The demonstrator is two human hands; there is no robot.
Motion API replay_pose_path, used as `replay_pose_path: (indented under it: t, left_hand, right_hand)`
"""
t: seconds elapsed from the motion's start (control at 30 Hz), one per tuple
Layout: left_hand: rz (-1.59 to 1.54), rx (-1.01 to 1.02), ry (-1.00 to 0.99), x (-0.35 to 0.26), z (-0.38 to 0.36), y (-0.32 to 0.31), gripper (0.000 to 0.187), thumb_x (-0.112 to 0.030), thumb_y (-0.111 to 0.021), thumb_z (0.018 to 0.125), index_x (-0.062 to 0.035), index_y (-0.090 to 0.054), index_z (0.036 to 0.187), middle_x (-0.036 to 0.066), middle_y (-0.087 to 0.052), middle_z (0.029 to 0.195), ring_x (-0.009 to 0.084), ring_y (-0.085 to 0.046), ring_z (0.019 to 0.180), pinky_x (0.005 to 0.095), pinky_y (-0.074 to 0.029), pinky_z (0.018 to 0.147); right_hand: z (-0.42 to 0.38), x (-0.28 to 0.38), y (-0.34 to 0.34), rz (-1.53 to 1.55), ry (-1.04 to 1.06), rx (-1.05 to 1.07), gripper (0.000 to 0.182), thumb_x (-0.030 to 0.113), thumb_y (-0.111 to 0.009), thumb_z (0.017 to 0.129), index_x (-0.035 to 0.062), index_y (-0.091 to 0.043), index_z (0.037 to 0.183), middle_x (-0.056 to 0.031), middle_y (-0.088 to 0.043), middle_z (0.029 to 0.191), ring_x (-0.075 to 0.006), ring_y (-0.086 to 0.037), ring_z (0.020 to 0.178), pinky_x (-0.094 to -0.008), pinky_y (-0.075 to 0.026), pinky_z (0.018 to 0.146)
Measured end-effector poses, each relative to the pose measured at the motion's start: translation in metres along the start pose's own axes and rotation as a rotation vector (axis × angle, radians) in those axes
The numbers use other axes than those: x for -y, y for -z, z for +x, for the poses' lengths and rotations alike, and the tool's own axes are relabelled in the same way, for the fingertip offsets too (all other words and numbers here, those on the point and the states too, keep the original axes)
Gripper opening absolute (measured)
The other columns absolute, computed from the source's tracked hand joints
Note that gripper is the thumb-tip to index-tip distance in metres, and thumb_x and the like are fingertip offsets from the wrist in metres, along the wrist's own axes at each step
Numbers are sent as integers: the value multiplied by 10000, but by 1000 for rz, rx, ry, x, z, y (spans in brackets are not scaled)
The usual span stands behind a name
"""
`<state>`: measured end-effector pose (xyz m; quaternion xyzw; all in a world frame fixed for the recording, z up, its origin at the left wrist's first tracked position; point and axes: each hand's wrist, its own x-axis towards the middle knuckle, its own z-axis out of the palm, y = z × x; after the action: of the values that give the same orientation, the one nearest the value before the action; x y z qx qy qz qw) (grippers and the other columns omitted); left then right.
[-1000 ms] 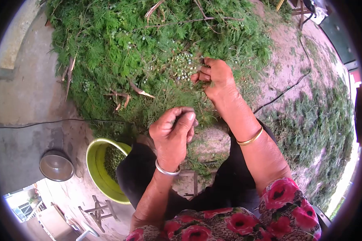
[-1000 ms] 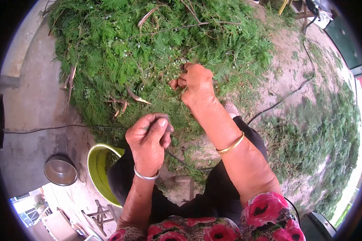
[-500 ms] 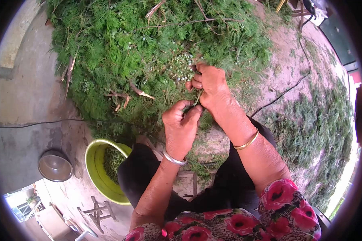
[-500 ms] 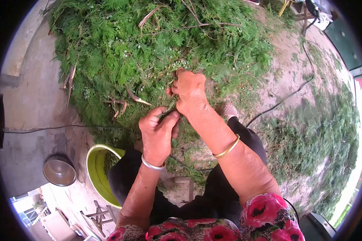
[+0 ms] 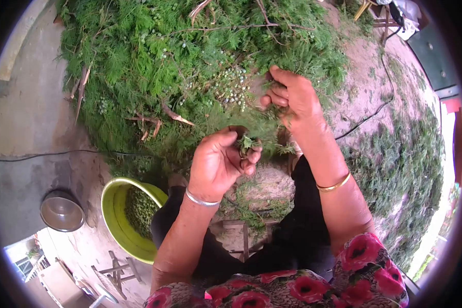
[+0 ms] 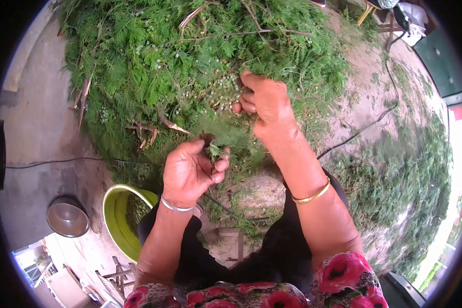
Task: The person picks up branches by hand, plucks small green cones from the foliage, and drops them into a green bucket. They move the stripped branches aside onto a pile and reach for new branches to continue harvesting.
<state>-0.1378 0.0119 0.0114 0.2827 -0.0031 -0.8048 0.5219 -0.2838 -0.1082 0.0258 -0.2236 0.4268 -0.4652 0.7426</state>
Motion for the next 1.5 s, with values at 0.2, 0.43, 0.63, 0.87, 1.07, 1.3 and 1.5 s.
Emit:
replay_pose_path:
  t: [0.2,0.43,0.63,0.87,1.07,1.3,1.5]
  left_hand:
    - [-79,111,-63,-21,0,6,493,-437,-462,927,49,-533,964,212,-613,844,336,-643,706,383,-531,526]
    - [201,73,-265,-36,-1,12,580,-465,-407,941,90,-517,1068,220,-604,1007,328,-626,826,379,-526,658]
    - [66,32,-336,-38,-7,1,354,-312,-495,941,29,-576,990,162,-613,1007,264,-624,891,420,-534,732]
    - [34,48,-342,-37,-6,7,219,-150,-557,904,51,-592,983,173,-615,1026,258,-618,926,479,-529,775]
    - [408,-54,-311,-35,-5,8,175,15,-529,860,51,-580,1023,143,-635,943,259,-645,847,360,-556,675]
    - [251,-73,-346,-38,-3,14,232,34,-512,862,89,-551,1085,165,-639,963,251,-642,863,353,-549,714]
    - [253,-178,-470,-33,-1,13,285,114,-514,806,111,-517,1091,202,-622,961,268,-644,845,359,-563,738]
  right_hand:
    - [-16,-5,-14,-373,-58,39,185,149,-682,793,-3,-599,729,-2,-464,550,-107,-371,468,-294,-389,520]
    - [-31,-8,-30,-558,71,153,398,226,-801,699,-27,-578,911,-95,-610,860,-179,-552,841,-316,-460,757]
    - [-29,-30,-12,-722,146,338,575,176,-838,627,-56,-498,1029,-109,-577,962,-167,-536,910,-296,-460,781]
    - [-33,-37,-20,-1080,481,72,350,215,-744,738,-73,-574,841,-155,-617,733,-149,-578,722,-339,-480,679]
    - [-36,-29,-27,-1269,440,180,285,200,-678,809,-66,-579,834,-188,-622,708,-156,-576,667,-340,-474,625]
    - [-27,-22,-26,-862,259,302,208,177,-727,778,9,-642,866,-61,-653,897,-152,-590,839,-318,-479,756]
    - [-25,-34,-19,-1210,263,461,210,122,-748,701,-25,-646,812,-125,-659,853,-164,-622,775,-325,-494,692]
